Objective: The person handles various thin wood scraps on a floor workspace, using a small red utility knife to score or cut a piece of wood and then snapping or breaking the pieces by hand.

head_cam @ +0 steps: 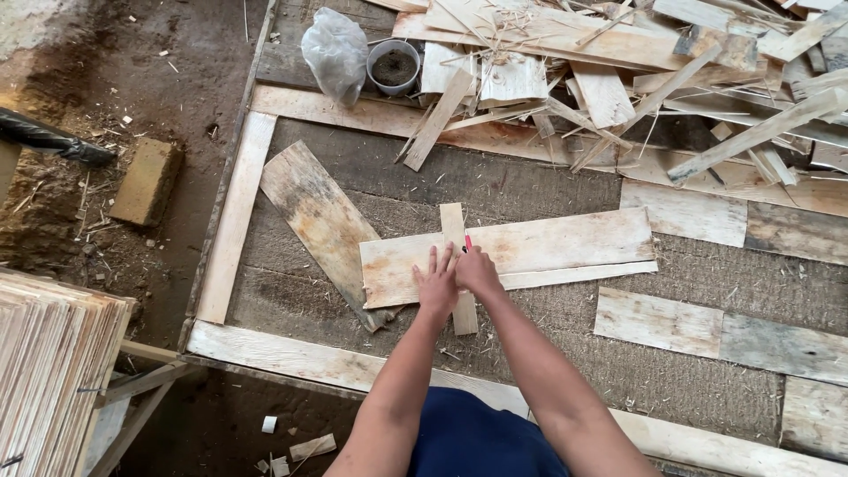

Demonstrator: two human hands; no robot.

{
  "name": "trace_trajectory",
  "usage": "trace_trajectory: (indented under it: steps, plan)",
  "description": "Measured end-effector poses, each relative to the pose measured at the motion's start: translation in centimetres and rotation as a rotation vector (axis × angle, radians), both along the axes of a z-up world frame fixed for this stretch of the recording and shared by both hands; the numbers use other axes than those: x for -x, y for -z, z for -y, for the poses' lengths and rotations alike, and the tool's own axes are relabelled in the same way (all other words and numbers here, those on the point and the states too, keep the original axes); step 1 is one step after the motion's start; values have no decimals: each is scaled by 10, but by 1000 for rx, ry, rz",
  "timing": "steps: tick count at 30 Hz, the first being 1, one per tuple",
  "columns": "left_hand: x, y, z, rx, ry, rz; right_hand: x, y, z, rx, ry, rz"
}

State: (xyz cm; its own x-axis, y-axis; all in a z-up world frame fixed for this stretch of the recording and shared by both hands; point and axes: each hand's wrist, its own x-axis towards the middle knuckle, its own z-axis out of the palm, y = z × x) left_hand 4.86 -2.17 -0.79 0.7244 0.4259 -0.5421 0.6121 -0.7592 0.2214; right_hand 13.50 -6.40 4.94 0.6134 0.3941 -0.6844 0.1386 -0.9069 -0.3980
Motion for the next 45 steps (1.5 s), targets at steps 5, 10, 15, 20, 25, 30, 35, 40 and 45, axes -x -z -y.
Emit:
trace_trajectory:
  steps: [5, 10, 15, 20, 25, 30, 35, 40, 45]
  plan:
    - [0, 15, -2, 1, -8, 10, 7, -12, 6, 11, 4, -37]
    - [0, 10, -3, 1, -21, 35, 29, -33, 27, 5, 38, -79]
    - [0, -2, -1, 8, -35, 10, 53, 6, 61, 20, 14, -99]
    - [1, 0, 0, -33, -30, -11, 72, -15, 84, 42, 22, -105]
    - [0, 1, 2, -29, -40, 2, 88, -23, 104, 35, 51, -123]
    - [-3, 11, 4, -6, -67, -27, 98, -39, 111, 12, 52, -150]
    - [1, -20, 7, 19, -80, -31, 87, -57, 113, -62, 138, -128]
    - [-2, -24, 4, 32, -85, -21, 59, -59, 94, -174, 180, -53]
    - [-3, -25, 3, 44, -81, -34, 19, -14, 59, -72, 0, 63]
